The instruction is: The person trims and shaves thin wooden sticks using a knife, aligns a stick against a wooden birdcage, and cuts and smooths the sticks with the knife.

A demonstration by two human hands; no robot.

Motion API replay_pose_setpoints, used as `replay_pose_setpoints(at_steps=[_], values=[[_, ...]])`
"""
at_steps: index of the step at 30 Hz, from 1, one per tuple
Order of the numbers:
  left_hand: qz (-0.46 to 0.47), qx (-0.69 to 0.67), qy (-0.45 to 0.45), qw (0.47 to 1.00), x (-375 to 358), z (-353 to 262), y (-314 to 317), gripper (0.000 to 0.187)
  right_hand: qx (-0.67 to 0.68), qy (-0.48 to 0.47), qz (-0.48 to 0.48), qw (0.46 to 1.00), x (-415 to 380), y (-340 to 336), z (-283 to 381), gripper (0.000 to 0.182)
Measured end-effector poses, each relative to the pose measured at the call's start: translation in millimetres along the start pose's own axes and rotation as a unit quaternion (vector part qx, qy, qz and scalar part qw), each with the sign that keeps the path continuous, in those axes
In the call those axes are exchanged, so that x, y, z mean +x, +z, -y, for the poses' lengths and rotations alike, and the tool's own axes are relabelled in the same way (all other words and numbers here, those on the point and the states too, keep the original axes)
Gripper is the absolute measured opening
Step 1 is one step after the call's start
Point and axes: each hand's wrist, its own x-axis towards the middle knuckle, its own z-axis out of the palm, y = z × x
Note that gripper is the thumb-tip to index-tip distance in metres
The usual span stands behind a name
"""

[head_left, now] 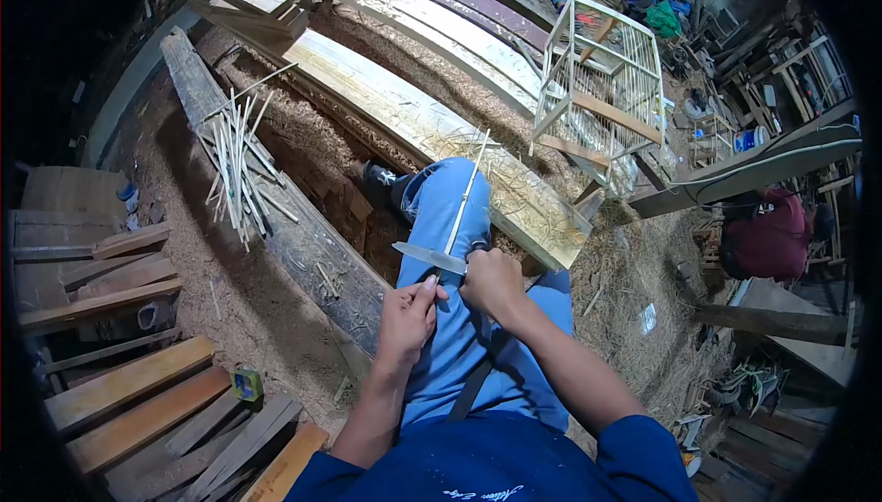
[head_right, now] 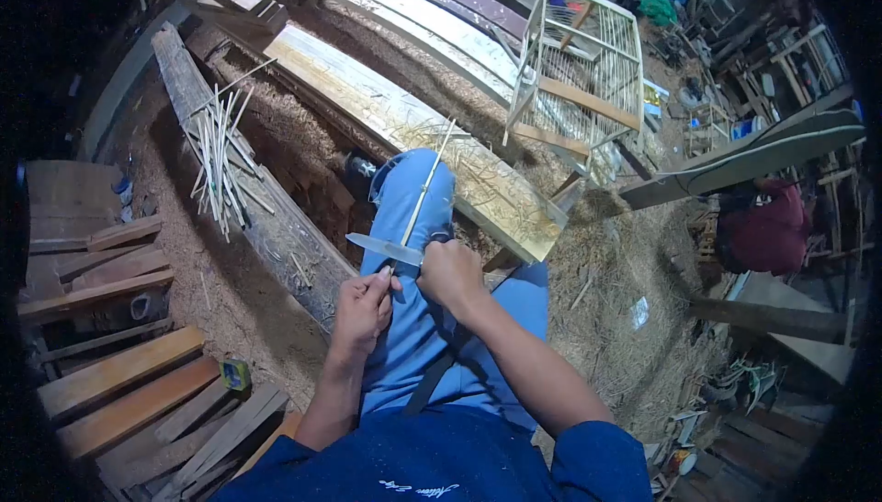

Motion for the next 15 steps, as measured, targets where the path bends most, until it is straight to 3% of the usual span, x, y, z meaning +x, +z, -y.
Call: replay_pose_setpoints(at_steps=[7, 9, 12, 13, 15], values=[[-0.007, -0.010, -0.003, 1.000, -13.2, 0.8, -2.6, 0.034, 0.010, 0.013, -0.001, 1.000, 5.4, 9.5, -6.9, 0.019], [-0.018, -0.009, -0.018, 1.000, -26.7, 10.1, -4.1, 0.033, 0.072, 0.112, -0.055, 0.990, 16.8, 20.9, -24.5, 0.019], [-0.040, -0.025, -0.038, 0.998, -41.2, 17.2, -14.8, 0.034, 0.042, 0.071, -0.080, 0.993, 21.8, 26.0, -29.4, 0.020], [-0.030, -0.016, -0.032, 0.999, -40.4, 17.4, -17.0, 0.036, 0.080, 0.101, -0.040, 0.991, 23.0, 27.4, -28.6, 0.020], [-0.011, -0.015, -0.009, 1.000, -24.1, 8.4, -11.1, 0.037, 0.060, 0.072, -0.027, 0.995, 9.3, 10.3, -15.6, 0.019]])
